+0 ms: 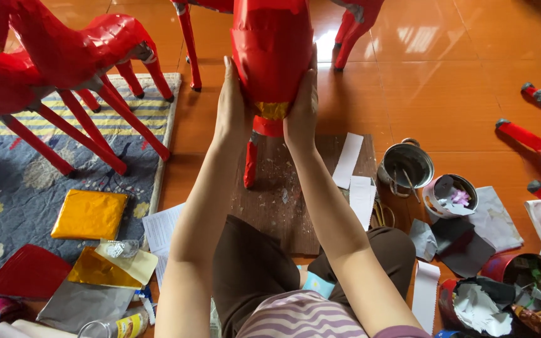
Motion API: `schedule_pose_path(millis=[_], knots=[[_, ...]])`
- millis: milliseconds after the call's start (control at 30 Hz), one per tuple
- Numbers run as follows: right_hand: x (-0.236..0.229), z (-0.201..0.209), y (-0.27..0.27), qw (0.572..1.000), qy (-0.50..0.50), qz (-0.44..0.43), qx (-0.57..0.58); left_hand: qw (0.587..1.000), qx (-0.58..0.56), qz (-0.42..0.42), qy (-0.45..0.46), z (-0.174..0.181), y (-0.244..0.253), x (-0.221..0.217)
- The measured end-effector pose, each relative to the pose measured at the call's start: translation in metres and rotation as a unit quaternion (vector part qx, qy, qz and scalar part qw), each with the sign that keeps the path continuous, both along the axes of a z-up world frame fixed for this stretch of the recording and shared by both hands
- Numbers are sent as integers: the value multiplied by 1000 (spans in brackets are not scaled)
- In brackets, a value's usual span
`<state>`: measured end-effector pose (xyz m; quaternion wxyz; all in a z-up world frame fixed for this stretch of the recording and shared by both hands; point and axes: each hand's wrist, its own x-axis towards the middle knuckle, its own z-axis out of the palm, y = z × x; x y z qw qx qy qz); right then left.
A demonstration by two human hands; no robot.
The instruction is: Applying paper strips and adhesive to a red animal-shaped craft figure
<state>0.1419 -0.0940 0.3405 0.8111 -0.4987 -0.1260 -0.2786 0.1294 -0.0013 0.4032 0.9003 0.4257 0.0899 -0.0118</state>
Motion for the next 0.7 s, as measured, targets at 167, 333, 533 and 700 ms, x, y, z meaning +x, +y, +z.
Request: schedule_pose_path(millis=[167,333,533,700], knots=[[21,-42,-11,953,7,-169,-251,1000,-16,-14,10,2,2,0],[31,-60,-11,918,8,-229,-323,993,-100,-52,-23,-23,10,19],[18,-35,-14,981,23,128,147,971,-157,-162,-81,-65,31,46],[-23,-74,-114,987,46,150,18,981,-77,-178,-14,-82,66,9]])
